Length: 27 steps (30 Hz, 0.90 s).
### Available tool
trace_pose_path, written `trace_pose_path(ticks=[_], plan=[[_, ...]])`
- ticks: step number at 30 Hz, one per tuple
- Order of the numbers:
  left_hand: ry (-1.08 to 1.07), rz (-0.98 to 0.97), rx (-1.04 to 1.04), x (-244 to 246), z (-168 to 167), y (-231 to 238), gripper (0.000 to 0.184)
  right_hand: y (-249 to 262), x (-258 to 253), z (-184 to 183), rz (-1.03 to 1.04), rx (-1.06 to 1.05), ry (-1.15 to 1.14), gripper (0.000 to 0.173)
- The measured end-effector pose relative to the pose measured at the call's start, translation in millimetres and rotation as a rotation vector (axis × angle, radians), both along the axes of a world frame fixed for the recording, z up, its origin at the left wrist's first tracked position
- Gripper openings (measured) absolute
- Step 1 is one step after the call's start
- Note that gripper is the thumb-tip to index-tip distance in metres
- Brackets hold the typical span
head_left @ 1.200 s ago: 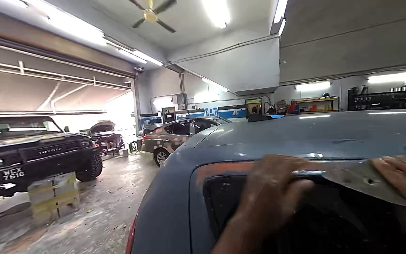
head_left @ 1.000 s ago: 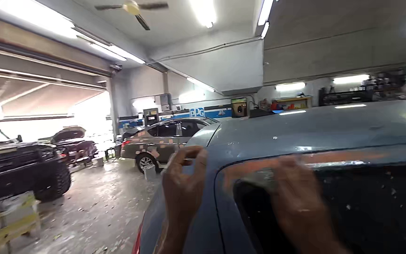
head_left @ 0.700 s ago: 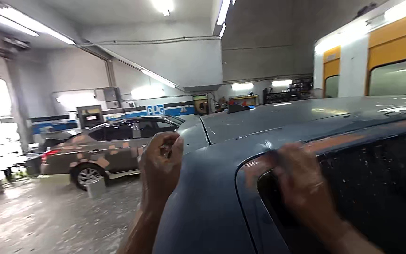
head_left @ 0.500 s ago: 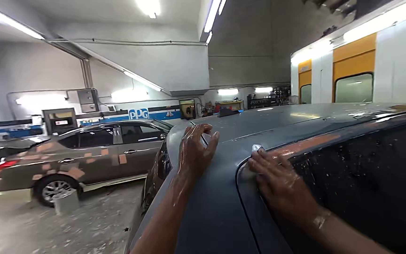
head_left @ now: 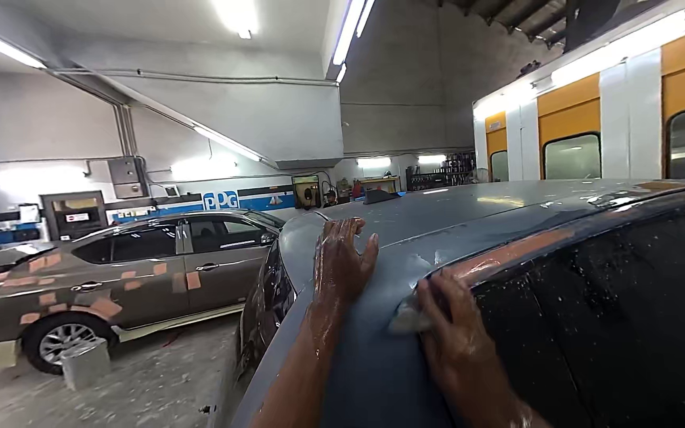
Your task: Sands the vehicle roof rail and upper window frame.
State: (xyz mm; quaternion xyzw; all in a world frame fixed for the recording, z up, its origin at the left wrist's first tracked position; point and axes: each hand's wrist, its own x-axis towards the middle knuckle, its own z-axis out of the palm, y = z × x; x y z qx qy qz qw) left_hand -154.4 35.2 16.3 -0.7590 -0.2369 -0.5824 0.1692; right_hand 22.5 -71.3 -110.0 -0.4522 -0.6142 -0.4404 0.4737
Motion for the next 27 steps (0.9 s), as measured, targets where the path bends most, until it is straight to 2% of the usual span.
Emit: trace_pose_path(ticks=[4,6,8,11,13,15,17,19,22,24,25,27], plan=[[0.049,0.044,-0.006,1,3,-1,0.035,-5,29,11,0.01,-0.008,-0.133,0.038],[0.042,0.049,-0.016,2,1,-2,0.035,-8,21,4,0.09,-0.025,-0.123,0.041],[0.049,0.063,-0.017,3,2,-2,0.034,-10,24,-1,0.19,-0.067,-0.223,0.039],[0.054,0.071,-0.01,3,-1,-1,0.034,-9,52,18,0.109,-0.04,-0.222,0.039],[0.048,0.081,-0.014,4,-2,0,0.035,-19,41,3,0.169,-0.113,-0.231,0.039],[0.063,0.087,-0.01,6,0,-1,0.035,-26,46,-3,0.204,-0.201,-0.359,0.041],[0.075,0.083,-0.007,6,0,-2,0.034,-17,61,9,0.131,-0.11,-0.298,0.042],[0.075,0.085,-0.004,5,-3,-4,0.033,-17,54,5,0.174,-0.102,-0.254,0.044],[0.087,0.087,0.002,5,-4,-4,0.033,-22,68,11,0.219,-0.21,-0.45,0.041],[0.077,0.088,0.025,6,-2,-1,0.033,-16,75,23,0.177,-0.149,-0.33,0.041],[0.073,0.085,0.02,7,-3,-2,0.033,-19,68,16,0.19,-0.146,-0.301,0.042],[0.076,0.082,0.024,6,-3,-2,0.034,-31,61,0,0.251,-0.231,-0.453,0.043]])
